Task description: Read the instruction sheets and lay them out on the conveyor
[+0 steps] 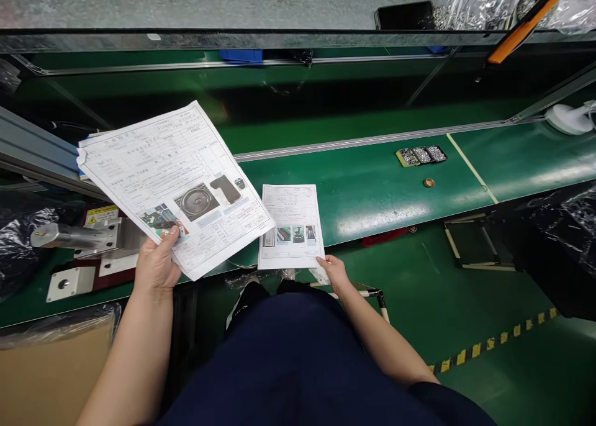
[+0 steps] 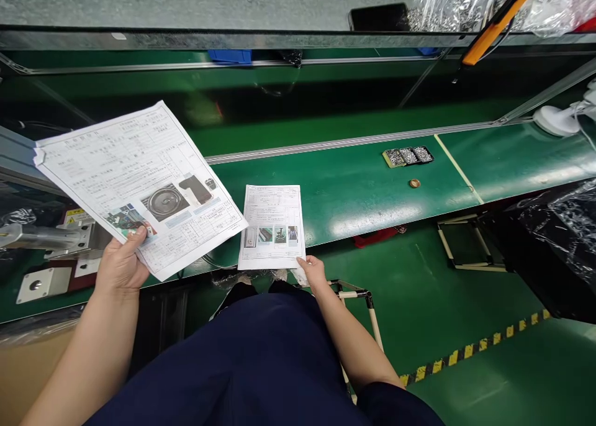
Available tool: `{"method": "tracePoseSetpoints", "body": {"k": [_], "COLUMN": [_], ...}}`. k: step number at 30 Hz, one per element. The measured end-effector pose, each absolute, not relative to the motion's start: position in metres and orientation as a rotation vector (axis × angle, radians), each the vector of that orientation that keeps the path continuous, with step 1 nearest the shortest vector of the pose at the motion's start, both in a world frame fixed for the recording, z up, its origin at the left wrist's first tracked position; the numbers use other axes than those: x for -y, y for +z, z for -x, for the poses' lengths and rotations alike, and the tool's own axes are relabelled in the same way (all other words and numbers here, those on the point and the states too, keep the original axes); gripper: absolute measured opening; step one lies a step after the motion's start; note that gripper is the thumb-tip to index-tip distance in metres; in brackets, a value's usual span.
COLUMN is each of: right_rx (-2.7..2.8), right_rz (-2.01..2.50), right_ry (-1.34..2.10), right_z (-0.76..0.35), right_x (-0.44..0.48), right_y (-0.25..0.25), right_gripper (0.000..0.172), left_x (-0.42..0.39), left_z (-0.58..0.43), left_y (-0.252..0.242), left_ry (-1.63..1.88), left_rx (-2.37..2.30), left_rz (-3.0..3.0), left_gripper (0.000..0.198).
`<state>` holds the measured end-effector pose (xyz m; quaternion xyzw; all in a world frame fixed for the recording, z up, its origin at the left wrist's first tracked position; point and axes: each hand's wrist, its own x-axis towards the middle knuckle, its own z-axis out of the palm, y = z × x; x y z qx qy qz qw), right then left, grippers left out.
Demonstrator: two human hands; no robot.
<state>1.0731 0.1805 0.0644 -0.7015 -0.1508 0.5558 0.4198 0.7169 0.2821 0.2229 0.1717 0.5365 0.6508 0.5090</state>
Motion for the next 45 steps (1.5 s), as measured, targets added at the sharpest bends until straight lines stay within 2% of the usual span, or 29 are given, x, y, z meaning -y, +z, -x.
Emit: {"method": "tracePoseSetpoints", "body": {"k": [26,31,36,45], "right_rx": [0.429,0.399,0.403,0.335], "right_rz": [1.714,1.696,1.702,1.684], "right_ry": [1.195,1.161,1.133,1.144], "right_z": [-1.089,-1.095,-1.101,-1.109], "right_x": [-0.180,-0.178,-0.178,-0.181], "right_y": [0.063,0.060,0.061,0.066], "right_gripper": [0.052,0.050,0.048,0.046], "left_x": [-0.267,-0.267,-0.269,-0.272], "left_z": [-0.707,-0.709,-0.710,-0.714], "left_y": [0.222,0.221,0.219,0.219], "left_ry": [1.583,1.590,1.573,1.561], "left_rx": [-1.318,-1.322,-1.307,-1.322], "left_rz": [-0.404,-0.376,-0.381,-0.375], "left_gripper": [0.050,0.056,0.051,0.056]}}
